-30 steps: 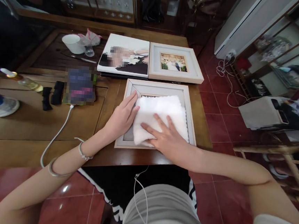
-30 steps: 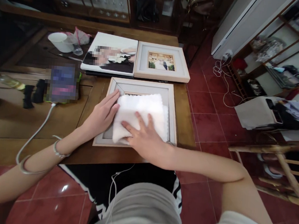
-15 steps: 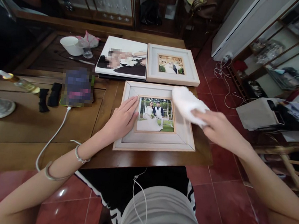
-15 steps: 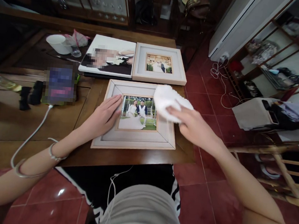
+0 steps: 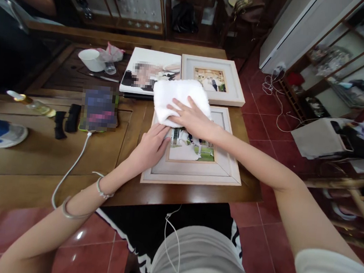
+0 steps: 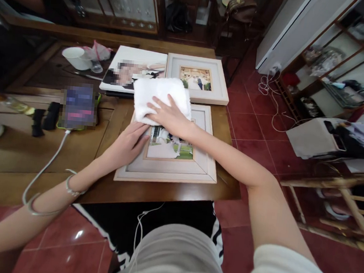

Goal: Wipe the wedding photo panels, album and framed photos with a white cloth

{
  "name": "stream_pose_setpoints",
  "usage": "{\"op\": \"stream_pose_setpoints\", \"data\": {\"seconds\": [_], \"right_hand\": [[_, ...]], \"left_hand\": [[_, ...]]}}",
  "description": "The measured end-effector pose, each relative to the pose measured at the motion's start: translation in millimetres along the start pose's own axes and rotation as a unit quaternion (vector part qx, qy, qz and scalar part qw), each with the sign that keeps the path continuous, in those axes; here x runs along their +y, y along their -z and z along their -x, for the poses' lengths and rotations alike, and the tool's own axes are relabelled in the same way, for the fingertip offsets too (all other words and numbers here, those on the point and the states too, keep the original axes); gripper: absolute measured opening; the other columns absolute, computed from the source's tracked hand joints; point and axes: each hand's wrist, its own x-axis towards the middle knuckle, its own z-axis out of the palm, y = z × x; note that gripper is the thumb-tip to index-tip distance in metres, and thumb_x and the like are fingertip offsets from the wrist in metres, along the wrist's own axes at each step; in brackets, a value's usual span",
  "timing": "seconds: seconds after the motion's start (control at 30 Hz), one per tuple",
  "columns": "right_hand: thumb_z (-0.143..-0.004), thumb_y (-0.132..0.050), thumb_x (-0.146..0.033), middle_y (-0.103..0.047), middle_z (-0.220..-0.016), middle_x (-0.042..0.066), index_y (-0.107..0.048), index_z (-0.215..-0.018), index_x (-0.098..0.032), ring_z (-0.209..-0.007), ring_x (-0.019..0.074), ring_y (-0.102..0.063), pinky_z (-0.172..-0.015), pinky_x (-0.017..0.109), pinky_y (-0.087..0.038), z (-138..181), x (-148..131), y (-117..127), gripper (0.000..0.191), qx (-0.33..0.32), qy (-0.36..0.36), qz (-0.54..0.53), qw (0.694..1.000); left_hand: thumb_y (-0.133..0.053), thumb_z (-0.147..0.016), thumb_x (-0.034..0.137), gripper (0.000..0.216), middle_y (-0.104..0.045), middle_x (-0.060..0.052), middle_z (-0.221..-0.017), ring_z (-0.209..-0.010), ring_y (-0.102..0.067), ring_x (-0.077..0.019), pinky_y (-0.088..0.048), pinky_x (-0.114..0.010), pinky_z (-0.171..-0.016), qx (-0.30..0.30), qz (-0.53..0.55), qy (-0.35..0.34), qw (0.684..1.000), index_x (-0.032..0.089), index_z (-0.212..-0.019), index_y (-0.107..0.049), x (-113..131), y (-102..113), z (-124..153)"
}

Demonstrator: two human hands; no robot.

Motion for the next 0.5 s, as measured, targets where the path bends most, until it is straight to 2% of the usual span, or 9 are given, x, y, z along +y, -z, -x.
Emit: {"op": "stream_pose_setpoints", "data": {"seconds": [0.13, 0.33, 0.4, 0.5], "right_hand": [[-0.082, -0.046, 0.009, -0.044, -0.156, 0.012, -0.057, -0.136, -0.020, -0.150, 0.0338, -0.029, -0.115, 0.070, -0.023, 41, 15, 2, 0.063, -0.011, -0.032, 0.015, 0.999], [-0.072, -0.041, 0.013, -0.050, -0.152, 0.014, -0.065, -0.126, -0.017, -0.147, 0.0352, -0.034, -0.110, 0.071, -0.031, 112, 42, 11, 0.066, -0.053, -0.111, 0.024, 0.992], [-0.072, -0.039, 0.013, -0.048, -0.153, 0.014, -0.065, -0.125, -0.016, -0.147, 0.0353, -0.034, -0.107, 0.070, -0.035, 125, 39, 14, 0.066, -0.065, -0.130, 0.026, 0.989], [-0.071, -0.042, 0.012, -0.047, -0.153, 0.017, -0.066, -0.124, -0.013, -0.146, 0.0377, -0.036, -0.107, 0.067, -0.036, 138, 17, 20, 0.063, -0.079, -0.129, 0.026, 0.988]], "left_hand": [[-0.037, -0.101, 0.026, 0.049, -0.044, -0.021, -0.152, -0.144, -0.038, -0.0331, -0.037, -0.056, -0.116, 0.020, 0.001, -0.011, 1.000, 0.008, -0.146, -0.044, -2, -4, 1], [-0.037, -0.100, 0.023, 0.050, -0.044, -0.020, -0.153, -0.144, -0.039, -0.0319, -0.035, -0.057, -0.117, 0.044, 0.000, -0.010, 0.999, 0.009, -0.148, -0.043, -3, -9, 3], [-0.036, -0.096, 0.015, 0.052, -0.044, -0.020, -0.153, -0.145, -0.038, -0.0315, -0.034, -0.058, -0.117, 0.050, -0.002, -0.015, 0.999, 0.008, -0.148, -0.043, -4, -10, 3], [-0.035, -0.085, 0.002, 0.065, -0.042, -0.020, -0.155, -0.147, -0.036, -0.0306, -0.033, -0.058, -0.118, 0.044, 0.000, -0.020, 0.999, 0.008, -0.149, -0.042, -8, -11, 4]]}}
